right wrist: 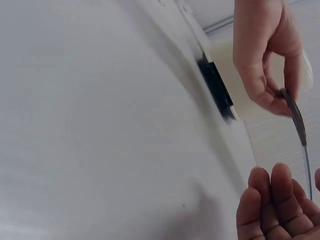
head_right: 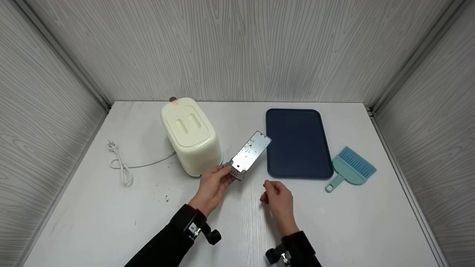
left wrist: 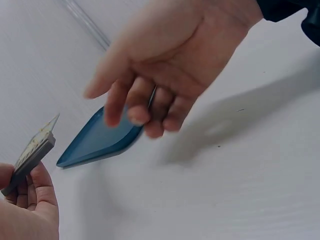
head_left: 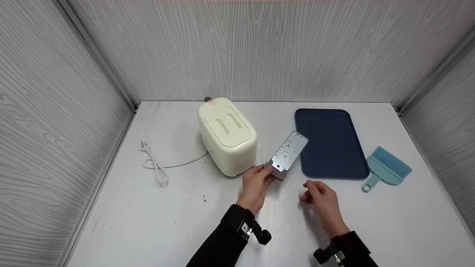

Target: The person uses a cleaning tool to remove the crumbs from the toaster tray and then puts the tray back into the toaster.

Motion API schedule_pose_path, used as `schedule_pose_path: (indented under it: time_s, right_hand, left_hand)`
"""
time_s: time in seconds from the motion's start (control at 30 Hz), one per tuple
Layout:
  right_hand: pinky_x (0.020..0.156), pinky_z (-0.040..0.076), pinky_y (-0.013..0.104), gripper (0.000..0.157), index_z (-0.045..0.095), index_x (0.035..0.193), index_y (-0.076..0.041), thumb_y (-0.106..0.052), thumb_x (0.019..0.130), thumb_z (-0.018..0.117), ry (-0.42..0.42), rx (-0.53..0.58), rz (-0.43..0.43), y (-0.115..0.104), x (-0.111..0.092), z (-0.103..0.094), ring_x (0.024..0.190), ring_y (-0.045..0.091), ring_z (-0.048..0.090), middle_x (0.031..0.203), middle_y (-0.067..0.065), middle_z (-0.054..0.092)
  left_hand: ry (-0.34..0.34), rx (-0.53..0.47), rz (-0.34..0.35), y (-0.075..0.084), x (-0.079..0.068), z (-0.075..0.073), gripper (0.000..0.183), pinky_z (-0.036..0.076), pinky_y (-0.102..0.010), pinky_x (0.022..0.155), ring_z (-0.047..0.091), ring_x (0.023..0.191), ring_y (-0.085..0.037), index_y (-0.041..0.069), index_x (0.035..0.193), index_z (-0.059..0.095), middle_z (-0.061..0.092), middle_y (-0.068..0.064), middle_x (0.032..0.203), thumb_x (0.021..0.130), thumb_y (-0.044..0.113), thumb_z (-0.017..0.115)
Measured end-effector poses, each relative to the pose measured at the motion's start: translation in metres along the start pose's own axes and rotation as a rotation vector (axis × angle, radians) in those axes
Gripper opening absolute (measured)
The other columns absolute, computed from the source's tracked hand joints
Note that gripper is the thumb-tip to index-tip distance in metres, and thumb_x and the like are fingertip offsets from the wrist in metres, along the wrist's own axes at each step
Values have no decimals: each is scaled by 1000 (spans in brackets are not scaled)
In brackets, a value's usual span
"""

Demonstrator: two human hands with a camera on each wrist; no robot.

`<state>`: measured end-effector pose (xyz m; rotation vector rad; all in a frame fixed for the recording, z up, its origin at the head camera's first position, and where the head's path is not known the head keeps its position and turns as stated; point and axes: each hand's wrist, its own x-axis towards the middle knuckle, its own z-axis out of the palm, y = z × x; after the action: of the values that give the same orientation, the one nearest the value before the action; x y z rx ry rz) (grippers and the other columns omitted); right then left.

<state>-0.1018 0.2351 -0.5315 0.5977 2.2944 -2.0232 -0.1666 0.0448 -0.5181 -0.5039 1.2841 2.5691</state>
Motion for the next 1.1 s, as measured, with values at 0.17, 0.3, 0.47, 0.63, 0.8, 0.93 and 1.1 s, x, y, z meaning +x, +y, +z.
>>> schedule_pose_path:
  time_s: [0.17, 0.3, 0.47, 0.63, 0.8, 0.93, 1.1]
  right_hand:
    - [78, 53, 23, 42, 64, 127, 0, -35, 107, 54, 73, -306, -81, -6, 10, -42, 91, 16, 65, 100, 11, 70]
    - [89, 51, 31, 42, 62, 131, 0, -34, 109, 50, 112, -531, -193, -6, 20, -69, 110, 29, 64, 121, 20, 68]
    - [114, 34, 62, 50, 46, 148, 7, -25, 110, 49, 12, -729, -290, -3, 37, -93, 143, 49, 37, 151, 32, 46]
    - [118, 14, 72, 69, 26, 158, 10, -28, 108, 54, -140, -929, -337, 3, 54, -105, 150, 58, 8, 162, 37, 19]
    - [118, 7, 73, 73, 25, 159, 7, -39, 108, 52, -205, -1056, -368, 13, 61, -109, 150, 59, 7, 163, 37, 17]
    - [117, 8, 75, 69, 35, 157, 5, -43, 109, 48, -227, -1090, -359, 17, 61, -105, 149, 59, 13, 161, 37, 23]
    - [117, 14, 74, 60, 45, 153, 4, -37, 108, 52, -221, -1097, -382, 13, 53, -93, 147, 58, 24, 158, 35, 33]
  left_hand:
    - [7, -2, -1, 6, 1, -3, 23, 58, -33, 86, 66, 91, -22, -14, 115, 60, 65, -17, 105, 96, -4, 65]
    - [17, 0, 2, 8, 2, -4, 23, 59, -33, 86, 67, 91, -22, -14, 115, 60, 66, -18, 105, 96, -4, 66]
    - [28, -2, 4, 8, 4, -6, 24, 59, -34, 87, 67, 92, -23, -15, 116, 60, 66, -19, 106, 95, -5, 66]
    - [27, 11, -3, 8, 4, -7, 27, 59, -35, 90, 67, 95, -25, -15, 119, 59, 66, -21, 110, 96, -4, 66]
    - [27, 13, -11, 9, 3, -7, 27, 59, -35, 90, 67, 96, -25, -15, 119, 60, 66, -22, 111, 96, -3, 66]
    - [15, 12, -15, 10, 2, -6, 25, 59, -34, 90, 67, 94, -24, -15, 118, 60, 66, -20, 109, 95, -4, 66]
    - [-5, 27, -12, 11, 1, -8, 25, 58, -33, 88, 67, 94, -22, -14, 118, 60, 66, -19, 109, 97, -3, 65]
